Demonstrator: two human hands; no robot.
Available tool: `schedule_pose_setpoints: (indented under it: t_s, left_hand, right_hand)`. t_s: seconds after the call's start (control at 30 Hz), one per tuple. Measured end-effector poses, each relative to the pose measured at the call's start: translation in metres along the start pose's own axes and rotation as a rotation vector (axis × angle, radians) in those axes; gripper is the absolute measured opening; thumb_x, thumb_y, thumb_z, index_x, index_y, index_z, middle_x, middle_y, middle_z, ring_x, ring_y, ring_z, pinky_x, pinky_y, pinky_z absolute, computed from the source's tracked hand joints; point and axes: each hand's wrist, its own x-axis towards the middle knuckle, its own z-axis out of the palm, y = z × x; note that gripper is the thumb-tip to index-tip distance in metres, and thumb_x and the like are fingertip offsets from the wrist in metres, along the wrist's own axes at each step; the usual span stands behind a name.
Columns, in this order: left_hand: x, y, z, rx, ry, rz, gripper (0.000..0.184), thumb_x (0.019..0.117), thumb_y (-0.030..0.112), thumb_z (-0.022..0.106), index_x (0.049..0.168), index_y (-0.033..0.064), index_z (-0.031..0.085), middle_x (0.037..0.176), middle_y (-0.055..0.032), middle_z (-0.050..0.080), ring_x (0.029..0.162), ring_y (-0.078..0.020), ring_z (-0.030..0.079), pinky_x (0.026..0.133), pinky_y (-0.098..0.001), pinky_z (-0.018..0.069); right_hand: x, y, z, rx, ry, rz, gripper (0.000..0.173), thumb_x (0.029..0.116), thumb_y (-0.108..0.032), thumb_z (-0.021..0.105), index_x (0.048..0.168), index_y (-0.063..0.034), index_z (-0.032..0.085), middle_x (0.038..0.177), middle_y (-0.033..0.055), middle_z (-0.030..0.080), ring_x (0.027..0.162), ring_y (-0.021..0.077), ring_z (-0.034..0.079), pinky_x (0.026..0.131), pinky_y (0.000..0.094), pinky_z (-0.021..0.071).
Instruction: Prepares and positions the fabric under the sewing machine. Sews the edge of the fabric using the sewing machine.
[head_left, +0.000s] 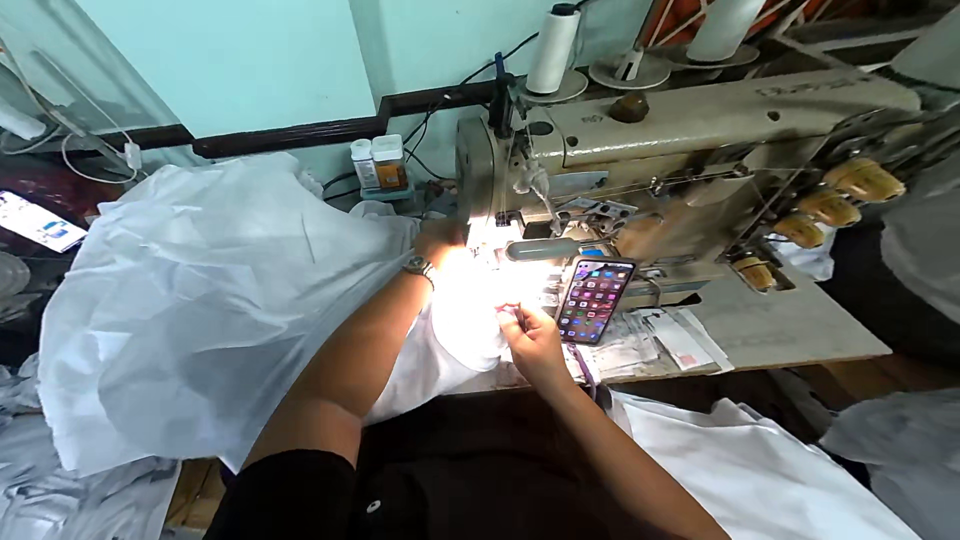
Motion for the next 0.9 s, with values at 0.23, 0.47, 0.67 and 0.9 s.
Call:
schedule_pose_setpoints:
  t_s: [0.23,0.47,0.67,0.9]
  left_hand:
    - [0.023,-0.01,0.005,0.054,-0.027,0.016,0.035,0.0985,0.021,0.064,0.119,-0.0079,0.066,0.117,-0.0292,0.067,0.114,-0.0441,0.064,0.098,-0.0619,0.0471]
    - [0.01,-0.008,0.007,-0.047,0.017,0.069,0.032,0.1029,0.016,0.057,0.117,-0.0115,0.065,0.115,-0.0315,0.067,0.114,-0.0444,0.063,0.1,-0.0588,0.0451]
    - [0.016,-0.009,0.012,-0.014,-0.001,0.012,0.029,0.0994,0.013,0.061,0.113,-0.0124,0.066,0.112,-0.0324,0.067,0.112,-0.0458,0.064,0.097,-0.0607,0.0469]
    - [0.015,-0.009,0.01,-0.009,-0.003,0.038,0.029,0.0996,0.013,0.061,0.114,-0.0119,0.066,0.112,-0.0319,0.067,0.112,-0.0453,0.064,0.097,-0.0604,0.0468]
  right_hand:
    - [0.005,0.001,0.01,-0.103,0.049,-0.032,0.02,0.0933,-0.007,0.054,0.095,-0.0008,0.073,0.073,-0.0029,0.066,0.063,-0.0064,0.057,0.061,0.0123,0.0482]
    - [-0.007,0.003,0.003,-0.128,0.01,-0.109,0.023,0.0948,-0.008,0.054,0.103,-0.0013,0.074,0.078,-0.0016,0.069,0.063,-0.0068,0.056,0.06,0.0112,0.0477]
    - [-0.01,0.005,0.001,-0.124,0.035,-0.115,0.022,0.0948,-0.008,0.054,0.102,-0.0004,0.074,0.078,-0.001,0.069,0.064,-0.0066,0.056,0.061,0.0104,0.0478]
    - [-0.006,0.007,0.002,-0.149,0.049,-0.087,0.024,0.0956,-0.009,0.053,0.102,-0.002,0.075,0.078,-0.001,0.07,0.064,-0.0052,0.058,0.061,0.0125,0.0485]
